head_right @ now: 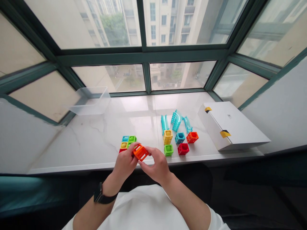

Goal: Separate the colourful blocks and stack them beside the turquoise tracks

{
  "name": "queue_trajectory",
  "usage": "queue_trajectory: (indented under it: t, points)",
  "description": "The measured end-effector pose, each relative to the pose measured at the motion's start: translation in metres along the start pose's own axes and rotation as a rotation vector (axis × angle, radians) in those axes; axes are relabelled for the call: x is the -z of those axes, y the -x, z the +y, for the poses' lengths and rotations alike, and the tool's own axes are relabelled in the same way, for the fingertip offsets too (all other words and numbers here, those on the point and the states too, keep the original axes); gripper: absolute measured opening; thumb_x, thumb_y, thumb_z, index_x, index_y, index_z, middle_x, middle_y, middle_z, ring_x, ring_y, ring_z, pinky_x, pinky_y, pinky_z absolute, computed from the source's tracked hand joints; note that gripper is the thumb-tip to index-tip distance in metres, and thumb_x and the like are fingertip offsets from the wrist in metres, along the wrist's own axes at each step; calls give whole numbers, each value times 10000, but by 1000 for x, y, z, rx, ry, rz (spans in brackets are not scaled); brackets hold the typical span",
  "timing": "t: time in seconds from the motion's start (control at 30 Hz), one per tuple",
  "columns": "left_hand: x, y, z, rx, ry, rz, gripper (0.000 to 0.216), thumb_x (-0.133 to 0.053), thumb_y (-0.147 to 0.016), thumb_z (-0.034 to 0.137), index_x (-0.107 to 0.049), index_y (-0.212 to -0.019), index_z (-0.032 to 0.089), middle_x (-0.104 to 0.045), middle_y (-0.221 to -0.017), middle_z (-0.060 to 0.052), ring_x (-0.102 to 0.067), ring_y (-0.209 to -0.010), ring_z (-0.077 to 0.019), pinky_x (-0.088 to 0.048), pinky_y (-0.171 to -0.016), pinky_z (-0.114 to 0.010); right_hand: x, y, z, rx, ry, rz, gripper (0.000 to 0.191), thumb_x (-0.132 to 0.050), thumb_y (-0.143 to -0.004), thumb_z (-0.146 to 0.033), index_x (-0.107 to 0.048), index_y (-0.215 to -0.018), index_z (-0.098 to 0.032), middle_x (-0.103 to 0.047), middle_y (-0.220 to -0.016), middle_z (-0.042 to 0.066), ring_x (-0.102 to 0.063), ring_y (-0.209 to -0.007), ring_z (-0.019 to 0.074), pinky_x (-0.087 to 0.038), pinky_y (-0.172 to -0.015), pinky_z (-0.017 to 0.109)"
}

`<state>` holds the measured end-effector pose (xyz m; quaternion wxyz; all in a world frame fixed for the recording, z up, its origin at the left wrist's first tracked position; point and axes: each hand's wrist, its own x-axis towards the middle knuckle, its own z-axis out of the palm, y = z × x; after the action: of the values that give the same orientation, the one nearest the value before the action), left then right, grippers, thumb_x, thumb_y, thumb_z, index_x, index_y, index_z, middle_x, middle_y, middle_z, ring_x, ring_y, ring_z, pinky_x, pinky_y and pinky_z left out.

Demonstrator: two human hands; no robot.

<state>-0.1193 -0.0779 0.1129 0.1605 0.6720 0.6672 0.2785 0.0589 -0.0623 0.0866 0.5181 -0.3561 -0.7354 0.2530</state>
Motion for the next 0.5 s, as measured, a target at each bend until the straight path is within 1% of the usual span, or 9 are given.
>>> queue_trajectory:
  t: [0.1, 0.17, 0.23, 0.3, 0.4, 0.5]
  points:
    - [2, -2, 1, 0, -24, -13, 159, -522, -935, 215, -636, -1044, 238, -720, -771, -21, -676, -687, -213, -407, -638, -280, -1, 0, 0, 54, -15, -15, 489, -773, -873, -237, -594, -1326, -282, -699, -1185, 85, -685, -1001, 243, -627, -804, 384]
    - [3, -2, 1, -11, -18, -18, 91, -517, -940, 213, -603, -945, 239, -697, -751, -16, -651, -674, -202, -376, -628, -275, -2, 0, 1, 50, -45, -31, 468, -788, -889, -288, -597, -1316, -276, -660, -1209, 101, -665, -1028, 248, -628, -781, 377]
    - [2, -1, 1, -20, 12, -23, 87, -522, -941, 215, -571, -873, 239, -670, -721, -7, -619, -647, -187, -354, -618, -271, -2, -1, 2, 39, -72, -48, 438, -800, -897, -345, -614, -1286, -270, -645, -1188, 99, -656, -988, 240, -626, -767, 376]
    - [2, 0, 1, -18, 78, -37, 122, -524, -942, 220, -554, -825, 236, -647, -689, 2, -586, -614, -171, -344, -607, -267, 0, -1, 3, 35, -96, -60, 373, -780, -919, -356, -633, -1251, -269, -642, -1156, 91, -650, -950, 230, -621, -747, 369]
    - [0, 0, 3, -19, 232, -72, 150, -531, -934, 227, -583, -794, 227, -652, -686, -4, -570, -603, -158, -357, -602, -265, 4, -4, 2, 16, -132, -57, 216, -692, -979, -289, -666, -1193, -268, -635, -1149, 87, -649, -962, 219, -612, -737, 350]
    - [-5, -1, 2, -20, 379, -103, 156, -544, -906, 232, -627, -775, 210, -669, -699, -19, -573, -623, -157, -379, -603, -265, 10, -5, 1, -13, -161, -57, 146, -648, -1003, -257, -693, -1142, -263, -630, -1131, 82, -651, -966, 209, -602, -780, 350]
